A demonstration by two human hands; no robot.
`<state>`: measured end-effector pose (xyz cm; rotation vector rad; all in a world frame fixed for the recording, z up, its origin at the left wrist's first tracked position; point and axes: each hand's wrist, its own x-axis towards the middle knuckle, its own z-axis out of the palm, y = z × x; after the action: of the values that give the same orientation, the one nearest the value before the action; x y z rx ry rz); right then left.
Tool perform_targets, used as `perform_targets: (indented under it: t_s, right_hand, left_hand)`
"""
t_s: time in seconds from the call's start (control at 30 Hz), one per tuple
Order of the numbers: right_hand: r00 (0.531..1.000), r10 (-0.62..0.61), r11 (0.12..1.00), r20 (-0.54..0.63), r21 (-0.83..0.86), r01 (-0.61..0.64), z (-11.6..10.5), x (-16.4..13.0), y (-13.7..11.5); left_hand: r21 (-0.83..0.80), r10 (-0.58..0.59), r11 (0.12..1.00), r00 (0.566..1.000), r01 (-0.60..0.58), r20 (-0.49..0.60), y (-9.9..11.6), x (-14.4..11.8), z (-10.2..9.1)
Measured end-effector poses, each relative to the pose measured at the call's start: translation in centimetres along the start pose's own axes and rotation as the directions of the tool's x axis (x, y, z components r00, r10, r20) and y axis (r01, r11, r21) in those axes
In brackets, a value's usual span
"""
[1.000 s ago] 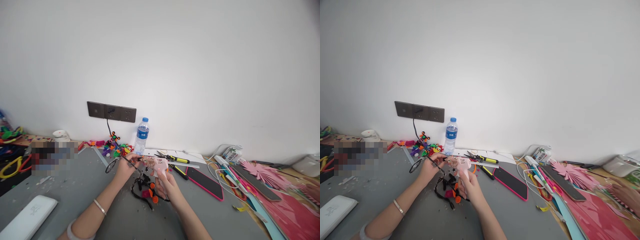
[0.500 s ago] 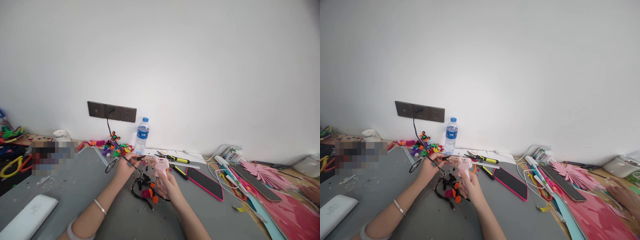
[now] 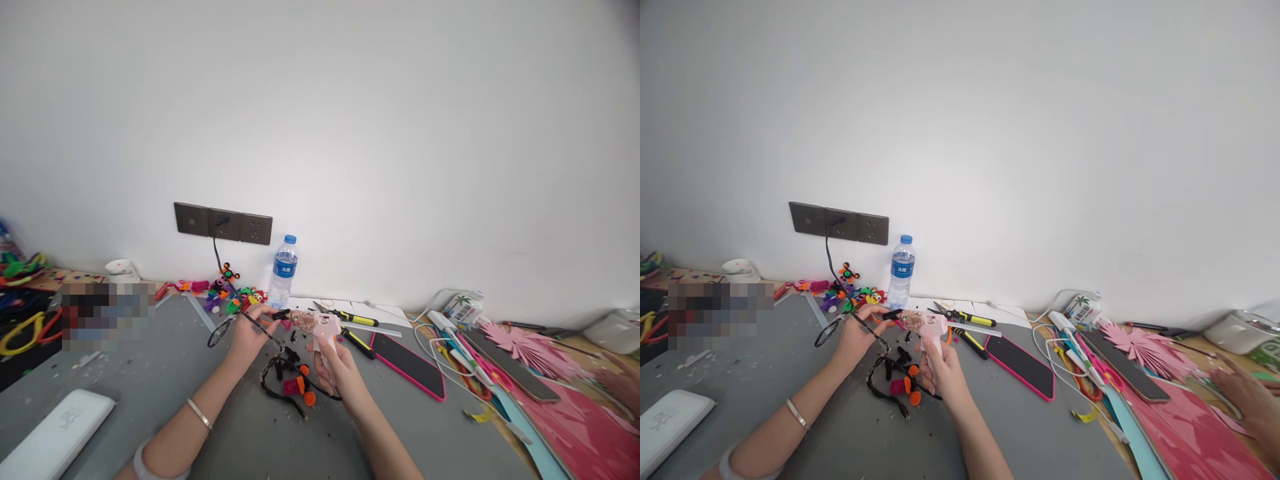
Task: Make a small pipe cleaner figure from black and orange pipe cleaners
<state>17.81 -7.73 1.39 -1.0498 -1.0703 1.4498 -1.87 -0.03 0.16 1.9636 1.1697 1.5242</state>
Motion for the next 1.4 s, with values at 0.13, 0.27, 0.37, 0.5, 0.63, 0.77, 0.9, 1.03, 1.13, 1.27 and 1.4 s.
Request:
perform_targets:
  t_s: [0.13, 0.27, 0.37, 0.5, 0.63, 0.77, 0.9, 1.03, 1.13, 1.27, 1.4]
  right_hand:
    - [1.000, 0.007, 1.000, -0.012, 0.004, -0.007, -0.12, 0.05, 0.02]
    - [1.000, 0.005, 1.000, -0.019, 0.005, -0.005, -0.26, 0.15, 0.15]
    - [0.999, 0.004, 1.000, -0.036, -0.002, -0.004, -0.31, 0.23, 0.21]
    - [0.999, -0.002, 1.000, -0.048, 0.005, 0.003, -0.32, 0.31, 0.15]
    - [0.999, -0.010, 0.999, -0.049, 0.040, 0.012, -0.30, 0.20, -0.12]
    - [1.000, -0.019, 0.998, -0.023, 0.053, 0.020, -0.18, -0.04, -0.24]
    - [1.000, -0.024, 0.999, 0.018, 0.023, 0.023, 0.00, -0.15, -0.02]
    - [0.999, -0.022, 1.000, 0.048, 0.005, 0.022, 0.14, -0.14, 0.06]
    - [0.998, -0.012, 1.000, 0.060, 0.008, 0.011, 0.17, -0.17, -0.01]
    - [0.997, -0.008, 1.000, 0.073, -0.008, 0.008, 0.08, -0.14, 0.16]
    - [0.997, -0.015, 1.000, 0.070, -0.013, 0.016, -0.19, 0.10, 0.61]
  left_hand:
    - [0.003, 0.029, 1.000, 1.000, -0.029, -0.009, 0.19, -0.01, -0.11]
    - [0.017, 0.057, 0.998, 0.998, -0.057, -0.023, -0.09, 0.00, -0.10]
    - [0.019, 0.059, 0.998, 0.998, -0.059, -0.024, -0.22, 0.00, -0.08]
    - [0.003, 0.052, 0.999, 0.998, -0.052, -0.018, -0.10, -0.01, -0.09]
    - [-0.015, 0.037, 0.999, 0.999, -0.037, -0.024, -0.11, -0.05, -0.05]
    - [-0.021, 0.014, 1.000, 1.000, -0.014, 0.000, -0.21, -0.10, 0.00]
    - [-0.007, 0.023, 1.000, 1.000, -0.023, 0.014, -0.27, -0.13, 0.09]
    - [-0.001, 0.055, 0.998, 0.998, -0.055, 0.009, -0.31, -0.09, 0.13]
    - [-0.007, 0.071, 0.997, 0.997, -0.071, 0.017, -0.33, -0.09, 0.11]
    - [0.002, 0.090, 0.996, 0.996, -0.090, 0.009, -0.46, -0.15, 0.15]
    - [0.004, 0.118, 0.993, 0.993, -0.118, -0.004, -0.41, -0.16, 0.14]
